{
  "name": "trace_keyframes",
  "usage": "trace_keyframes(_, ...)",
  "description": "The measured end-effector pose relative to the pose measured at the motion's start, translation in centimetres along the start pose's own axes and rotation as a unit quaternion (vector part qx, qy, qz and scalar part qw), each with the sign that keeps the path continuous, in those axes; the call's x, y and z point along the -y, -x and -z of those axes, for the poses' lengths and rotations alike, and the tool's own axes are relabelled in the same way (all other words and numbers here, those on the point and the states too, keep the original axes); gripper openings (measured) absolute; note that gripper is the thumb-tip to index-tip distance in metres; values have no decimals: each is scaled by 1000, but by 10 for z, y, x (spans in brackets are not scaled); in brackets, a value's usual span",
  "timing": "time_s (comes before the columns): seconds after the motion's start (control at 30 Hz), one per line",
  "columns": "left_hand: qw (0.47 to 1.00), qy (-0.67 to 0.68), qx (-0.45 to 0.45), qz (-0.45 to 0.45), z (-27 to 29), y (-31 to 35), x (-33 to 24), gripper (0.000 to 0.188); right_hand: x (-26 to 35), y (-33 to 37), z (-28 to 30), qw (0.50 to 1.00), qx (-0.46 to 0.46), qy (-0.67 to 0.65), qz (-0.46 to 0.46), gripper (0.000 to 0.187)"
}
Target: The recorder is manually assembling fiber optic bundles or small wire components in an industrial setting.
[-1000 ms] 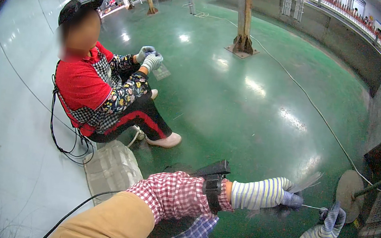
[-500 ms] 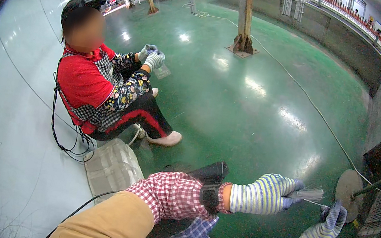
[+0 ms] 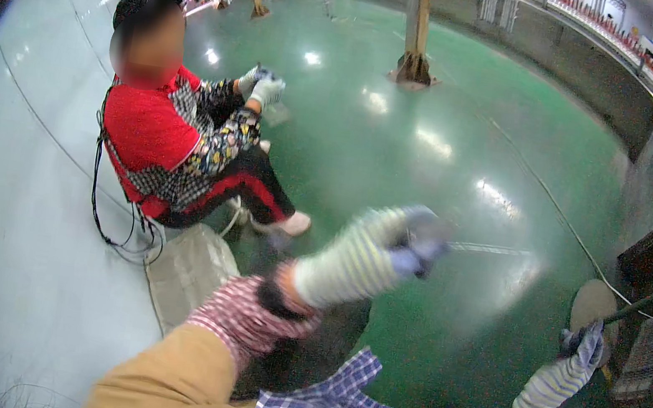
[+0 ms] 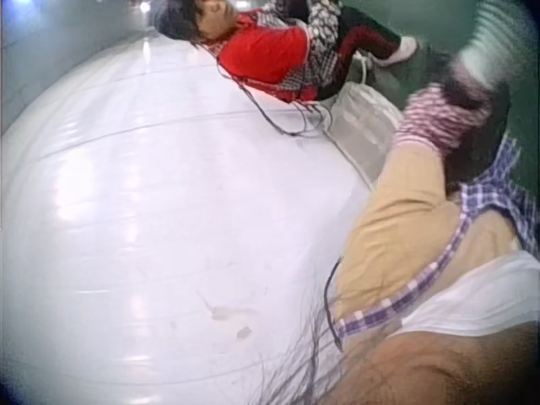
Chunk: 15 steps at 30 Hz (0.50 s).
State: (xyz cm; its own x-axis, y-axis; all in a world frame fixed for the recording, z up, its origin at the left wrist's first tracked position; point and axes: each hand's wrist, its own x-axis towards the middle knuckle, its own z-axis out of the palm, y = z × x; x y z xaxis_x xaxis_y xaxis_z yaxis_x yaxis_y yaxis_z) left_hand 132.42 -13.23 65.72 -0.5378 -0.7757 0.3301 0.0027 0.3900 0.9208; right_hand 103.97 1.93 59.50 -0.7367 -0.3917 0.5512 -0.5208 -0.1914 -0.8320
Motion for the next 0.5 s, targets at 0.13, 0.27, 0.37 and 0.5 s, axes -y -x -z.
trace_keyframes(0.13, 994, 22, -79, 70, 91, 42, 11, 14, -18, 0, 14, 949, 86, 204, 225, 33)
trace_keyframes(0.27, 959, -75, -236, 138, 207, 137, 86, 23, -13, 8, -12, 994, 101, -39, -14, 33)
trace_keyframes(0.37, 888, -134, -314, 308, 242, 224, 125, 19, -19, 12, -24, 972, 62, -139, -181, 37)
trace_keyframes(0.5, 780, -104, -313, 532, 247, 330, 194, 25, -25, 17, -24, 975, 90, -131, -155, 39)
